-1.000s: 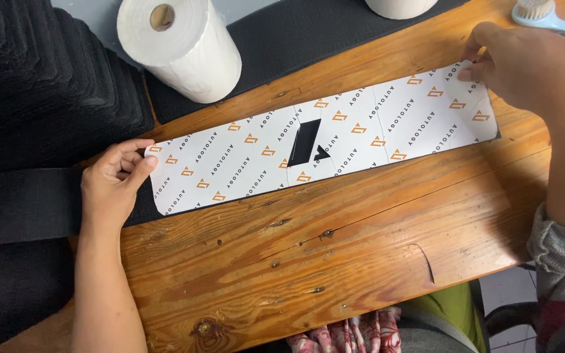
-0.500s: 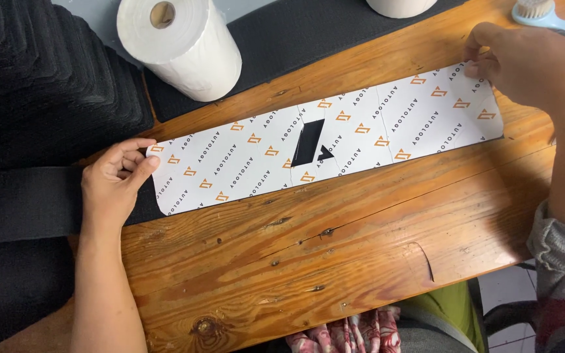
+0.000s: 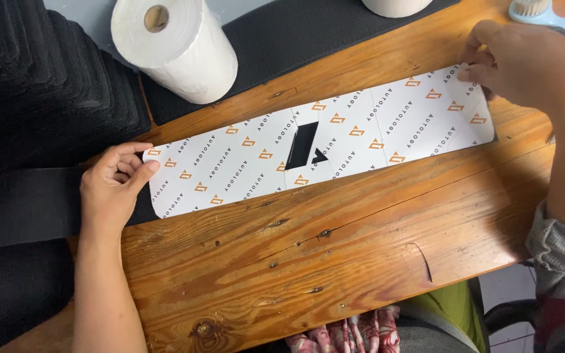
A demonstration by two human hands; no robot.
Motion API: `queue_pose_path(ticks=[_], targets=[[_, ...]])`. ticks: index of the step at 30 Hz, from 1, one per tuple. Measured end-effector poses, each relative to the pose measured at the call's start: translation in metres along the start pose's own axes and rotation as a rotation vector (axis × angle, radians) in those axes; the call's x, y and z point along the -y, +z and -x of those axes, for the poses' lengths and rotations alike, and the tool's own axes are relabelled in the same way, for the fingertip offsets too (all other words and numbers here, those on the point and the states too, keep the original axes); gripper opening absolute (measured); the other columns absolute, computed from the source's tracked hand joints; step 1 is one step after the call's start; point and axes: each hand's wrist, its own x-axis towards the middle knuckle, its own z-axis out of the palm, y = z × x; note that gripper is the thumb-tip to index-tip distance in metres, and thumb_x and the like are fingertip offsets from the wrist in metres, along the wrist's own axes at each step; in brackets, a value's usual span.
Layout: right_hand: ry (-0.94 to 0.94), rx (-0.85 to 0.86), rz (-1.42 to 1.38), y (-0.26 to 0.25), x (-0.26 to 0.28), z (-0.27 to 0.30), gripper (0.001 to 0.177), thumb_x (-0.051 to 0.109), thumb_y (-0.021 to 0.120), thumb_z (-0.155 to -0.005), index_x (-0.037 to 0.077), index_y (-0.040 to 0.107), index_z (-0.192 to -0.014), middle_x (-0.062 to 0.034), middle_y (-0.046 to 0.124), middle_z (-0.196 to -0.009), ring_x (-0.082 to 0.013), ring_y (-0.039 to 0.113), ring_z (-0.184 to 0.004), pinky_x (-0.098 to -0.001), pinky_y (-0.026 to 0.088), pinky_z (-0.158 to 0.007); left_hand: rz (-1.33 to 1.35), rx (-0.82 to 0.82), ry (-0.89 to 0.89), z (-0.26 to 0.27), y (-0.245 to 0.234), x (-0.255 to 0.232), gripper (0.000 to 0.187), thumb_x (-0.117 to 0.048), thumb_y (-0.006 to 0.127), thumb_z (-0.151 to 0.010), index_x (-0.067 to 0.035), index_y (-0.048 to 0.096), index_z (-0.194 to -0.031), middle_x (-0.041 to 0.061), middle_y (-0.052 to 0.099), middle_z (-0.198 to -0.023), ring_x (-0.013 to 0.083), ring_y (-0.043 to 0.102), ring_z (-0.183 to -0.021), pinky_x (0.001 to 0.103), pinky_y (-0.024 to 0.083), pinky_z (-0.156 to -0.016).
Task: The person unrolls a black fabric strip on a wooden table and aligns it with a white paper template. They then use scissors to cut the fabric along the edge of the template.
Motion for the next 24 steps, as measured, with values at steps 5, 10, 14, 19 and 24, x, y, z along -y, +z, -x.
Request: queue_pose_path(ticks=[5, 10, 14, 19, 24], targets=[[0.04, 0.144, 0.018, -0.013, 0.02, 0.014, 0.027, 0.039, 0.055, -0.108, 0.018, 0.062, -0.124, -0.0032, 0.086, -0.083, -0.0278, 0.076, -0.078, -0.0403, 0.043, -0.086, -0.07, -0.049, 0.019, 0.0, -0.005, 0.001, 0.025, -0.003, 0.075, -0.1, -0.01, 0.073, -0.123, 0.002, 0.056, -0.094, 0.0088, 0.052, -0.077, 0.022, 0.046, -0.071], [0.044, 0.189, -0.098, -0.032, 0.029, 0.028, 0.024, 0.018, 0.054, -0.1, 0.023, 0.078, -0.105, -0.0052, 0.084, -0.088, -0.0243, 0.075, -0.075, -0.0389, 0.052, -0.069, -0.091, -0.043, 0.033, 0.0, -0.006, 0.002, 0.024, -0.006, 0.074, -0.101, -0.012, 0.073, -0.125, 0.002, 0.057, -0.097, 0.0099, 0.053, -0.08, 0.024, 0.045, -0.071], [0.049, 0.24, -0.184, -0.033, 0.022, 0.028, 0.033, 0.016, 0.049, -0.107, 0.012, 0.081, -0.098, 0.0131, 0.081, -0.11, -0.0207, 0.08, -0.081, -0.0355, 0.057, -0.073, -0.095, -0.049, 0.045, -0.001, -0.006, 0.006, 0.024, -0.007, 0.074, -0.102, -0.013, 0.074, -0.126, 0.001, 0.057, -0.096, 0.0092, 0.052, -0.078, 0.023, 0.046, -0.072], [-0.121, 0.159, -0.006, -0.014, -0.004, 0.012, 0.043, 0.009, 0.049, -0.088, 0.032, 0.083, -0.103, 0.0166, 0.083, -0.091, -0.0095, 0.073, -0.087, -0.03, 0.047, -0.076, -0.109, -0.041, 0.034, -0.001, -0.007, 0.003, 0.024, -0.007, 0.074, -0.101, -0.012, 0.074, -0.125, 0.001, 0.057, -0.096, 0.0095, 0.053, -0.08, 0.023, 0.045, -0.07], [-0.124, 0.187, -0.092, -0.017, -0.005, 0.011, 0.029, 0.019, 0.057, -0.101, 0.03, 0.083, -0.108, 0.0075, 0.082, -0.1, -0.0148, 0.077, -0.087, -0.0309, 0.049, -0.085, -0.097, -0.035, 0.028, -0.001, -0.008, 0.003, 0.024, -0.008, 0.073, -0.101, -0.012, 0.074, -0.125, 0.002, 0.057, -0.096, 0.0094, 0.053, -0.079, 0.023, 0.045, -0.07]])
